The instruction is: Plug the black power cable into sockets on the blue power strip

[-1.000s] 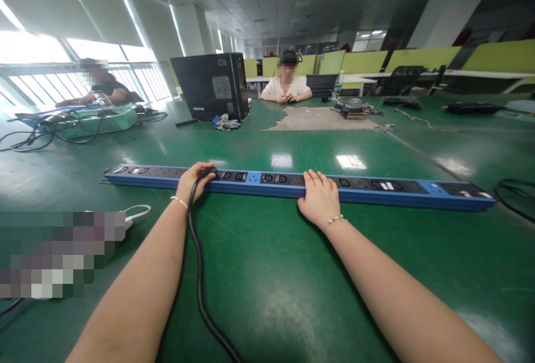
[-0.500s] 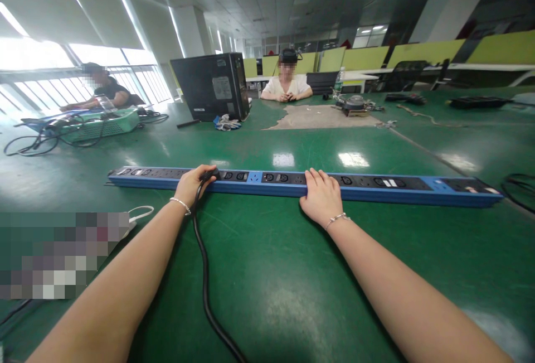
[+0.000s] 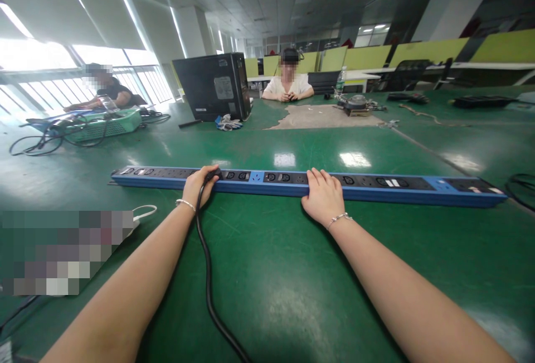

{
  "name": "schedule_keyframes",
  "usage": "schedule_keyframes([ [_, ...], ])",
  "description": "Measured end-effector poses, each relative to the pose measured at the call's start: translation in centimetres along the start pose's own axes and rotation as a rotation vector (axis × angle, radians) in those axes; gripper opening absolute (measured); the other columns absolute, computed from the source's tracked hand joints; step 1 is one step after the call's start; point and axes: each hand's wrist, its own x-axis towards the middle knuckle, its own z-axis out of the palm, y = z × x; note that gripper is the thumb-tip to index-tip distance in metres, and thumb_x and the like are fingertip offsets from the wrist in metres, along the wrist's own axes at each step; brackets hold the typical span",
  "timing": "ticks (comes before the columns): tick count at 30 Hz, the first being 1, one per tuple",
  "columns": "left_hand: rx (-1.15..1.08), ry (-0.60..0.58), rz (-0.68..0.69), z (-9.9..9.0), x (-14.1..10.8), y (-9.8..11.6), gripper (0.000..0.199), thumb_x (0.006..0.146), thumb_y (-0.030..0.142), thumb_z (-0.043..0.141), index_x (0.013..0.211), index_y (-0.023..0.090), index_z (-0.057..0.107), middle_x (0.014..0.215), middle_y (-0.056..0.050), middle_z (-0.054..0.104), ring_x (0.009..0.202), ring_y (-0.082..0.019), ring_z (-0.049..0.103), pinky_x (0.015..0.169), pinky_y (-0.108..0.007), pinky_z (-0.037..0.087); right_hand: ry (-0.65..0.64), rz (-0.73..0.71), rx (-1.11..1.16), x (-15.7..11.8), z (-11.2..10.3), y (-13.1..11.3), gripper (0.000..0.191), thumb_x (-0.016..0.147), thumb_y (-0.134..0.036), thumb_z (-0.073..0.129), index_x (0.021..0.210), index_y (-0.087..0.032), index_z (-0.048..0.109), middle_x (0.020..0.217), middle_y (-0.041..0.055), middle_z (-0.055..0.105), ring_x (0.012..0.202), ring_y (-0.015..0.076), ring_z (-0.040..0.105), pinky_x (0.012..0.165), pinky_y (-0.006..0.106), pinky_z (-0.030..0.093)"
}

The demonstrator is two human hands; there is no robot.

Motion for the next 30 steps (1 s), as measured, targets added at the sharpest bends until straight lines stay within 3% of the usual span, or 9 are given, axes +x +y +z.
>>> schedule_keyframes([
  [7,0.044,0.058,-0.006,0.4,-0.2,0.2,0.036,0.081,0.035,0.052,0.113,0.022,0.059,0.094,-0.005,0.068,0.085,-0.02,0.063,0.08,-0.031,0.047,0.009,-0.012,-0.006,0.0,0.0,0.1,0.061,0.072,-0.023,0.046,0.131,-0.008,0.043,0.138,0.0121,0.044,0.127,0.0276,0.034,0.102,0.043,0.022],
  [18,0.043,0.004,-0.001,0.0,0.0,0.1,0.034,0.081,0.036,0.052,0.112,0.023,0.059,0.095,-0.005,0.068,0.084,-0.02,0.063,0.077,-0.03,0.048,0.008,-0.004,-0.013,0.0,0.1,0.0,0.062,0.071,-0.023,0.047,0.131,-0.009,0.043,0.138,0.0118,0.044,0.127,0.027,0.033,0.103,0.043,0.022],
  [23,-0.009,0.05,0.005,0.1,-0.2,0.5,0.032,0.08,0.036,0.053,0.109,0.023,0.061,0.09,-0.004,0.068,0.081,-0.019,0.063,0.077,-0.03,0.047,0.007,-0.004,-0.012,0.0,0.0,0.0,0.062,0.071,-0.023,0.047,0.131,-0.009,0.043,0.138,0.0118,0.044,0.127,0.0274,0.033,0.102,0.043,0.022],
  [25,-0.063,0.146,-0.031,-0.2,0.1,0.6,0.031,0.08,0.034,0.054,0.107,0.022,0.061,0.09,-0.004,0.067,0.081,-0.018,0.063,0.078,-0.031,0.047,0.007,-0.002,-0.011,0.0,0.0,0.0,0.062,0.071,-0.023,0.047,0.131,-0.009,0.043,0.138,0.0116,0.044,0.127,0.0273,0.033,0.103,0.043,0.022],
  [28,-0.144,0.453,-0.159,-1.0,0.9,1.1,0.033,0.079,0.03,0.055,0.111,0.02,0.058,0.096,-0.005,0.066,0.084,-0.017,0.062,0.08,-0.031,0.047,0.005,0.004,-0.01,0.0,-0.1,-0.1,0.062,0.072,-0.023,0.047,0.132,-0.009,0.043,0.139,0.0113,0.044,0.127,0.0271,0.033,0.103,0.043,0.021],
  [30,-0.186,0.5,-0.183,-1.4,1.2,1.9,0.035,0.079,0.029,0.057,0.112,0.02,0.058,0.098,-0.004,0.066,0.085,-0.016,0.062,0.082,-0.031,0.047,0.002,0.007,-0.011,0.0,-0.1,-0.2,0.062,0.071,-0.023,0.047,0.132,-0.008,0.042,0.139,0.0114,0.044,0.127,0.0271,0.033,0.103,0.043,0.021],
])
